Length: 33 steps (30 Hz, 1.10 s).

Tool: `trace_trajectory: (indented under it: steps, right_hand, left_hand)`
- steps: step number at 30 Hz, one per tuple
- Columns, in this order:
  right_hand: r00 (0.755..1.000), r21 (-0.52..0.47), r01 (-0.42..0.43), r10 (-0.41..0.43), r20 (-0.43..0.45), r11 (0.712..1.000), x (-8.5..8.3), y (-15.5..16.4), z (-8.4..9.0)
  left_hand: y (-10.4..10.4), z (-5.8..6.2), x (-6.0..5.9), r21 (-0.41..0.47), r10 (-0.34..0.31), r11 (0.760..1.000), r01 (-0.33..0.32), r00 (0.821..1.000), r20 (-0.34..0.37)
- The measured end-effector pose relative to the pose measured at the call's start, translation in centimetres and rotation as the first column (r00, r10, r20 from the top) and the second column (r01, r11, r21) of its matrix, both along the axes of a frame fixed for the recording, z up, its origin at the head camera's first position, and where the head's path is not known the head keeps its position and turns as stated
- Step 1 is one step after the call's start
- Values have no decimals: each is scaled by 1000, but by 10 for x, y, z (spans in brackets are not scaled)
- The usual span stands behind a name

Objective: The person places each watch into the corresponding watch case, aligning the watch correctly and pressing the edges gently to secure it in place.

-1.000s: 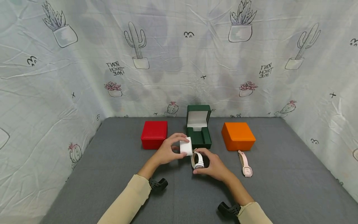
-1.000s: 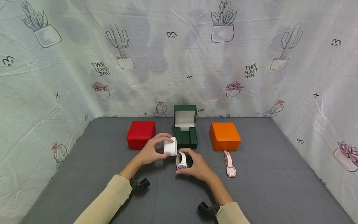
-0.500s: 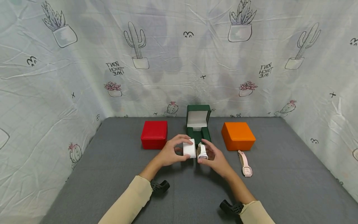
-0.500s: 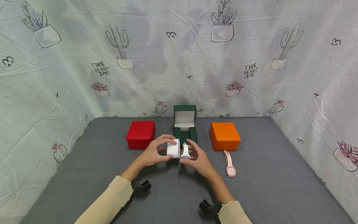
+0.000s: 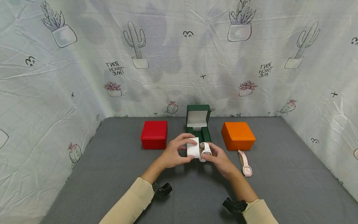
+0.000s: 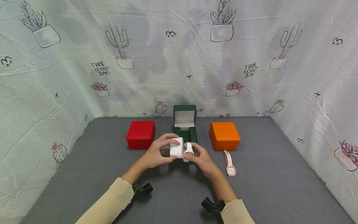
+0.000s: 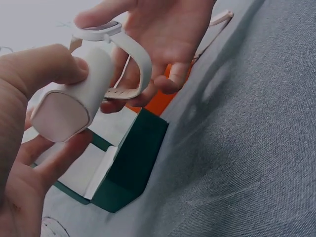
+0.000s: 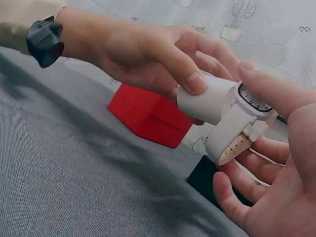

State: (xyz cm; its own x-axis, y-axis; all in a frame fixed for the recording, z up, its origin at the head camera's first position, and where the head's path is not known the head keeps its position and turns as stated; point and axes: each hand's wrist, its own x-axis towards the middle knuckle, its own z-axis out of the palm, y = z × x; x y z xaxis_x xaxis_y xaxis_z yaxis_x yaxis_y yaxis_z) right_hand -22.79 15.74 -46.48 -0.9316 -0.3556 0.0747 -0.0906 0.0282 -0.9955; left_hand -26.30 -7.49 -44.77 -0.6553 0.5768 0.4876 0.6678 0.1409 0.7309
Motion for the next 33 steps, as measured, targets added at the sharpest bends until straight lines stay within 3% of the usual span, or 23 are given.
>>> trace_trajectory:
  steps: [5,12,18,23,27,30,33]
  right_hand:
    - [999,-54,-19,21,43,998,1,1,1]
    - [994,-206,-45,64,89,978,2,0,5]
    - [991,-224,-29,57,120,974,2,-1,5]
    - [990,-212,-33,61,127,977,1,-2,6]
    - [992,-148,-56,71,100,987,3,-2,7]
    - [989,-135,-114,125,78,984,3,1,8]
    - [976,-188,-184,201,79,965,2,5,9]
  left_hand:
    - [5,2,4,15,40,999,-39,997,-67]
    - [9,1,8,-6,43,999,-45,984,-172]
    - [10,1,9,-62,28,997,-45,969,-245]
    - [10,2,10,-74,15,997,-35,968,-250]
    - [10,0,9,-83,6,996,-25,974,-226]
    - [9,-2,9,-83,-3,996,-14,980,-199]
    - [8,-4,8,-72,-7,997,-5,984,-179]
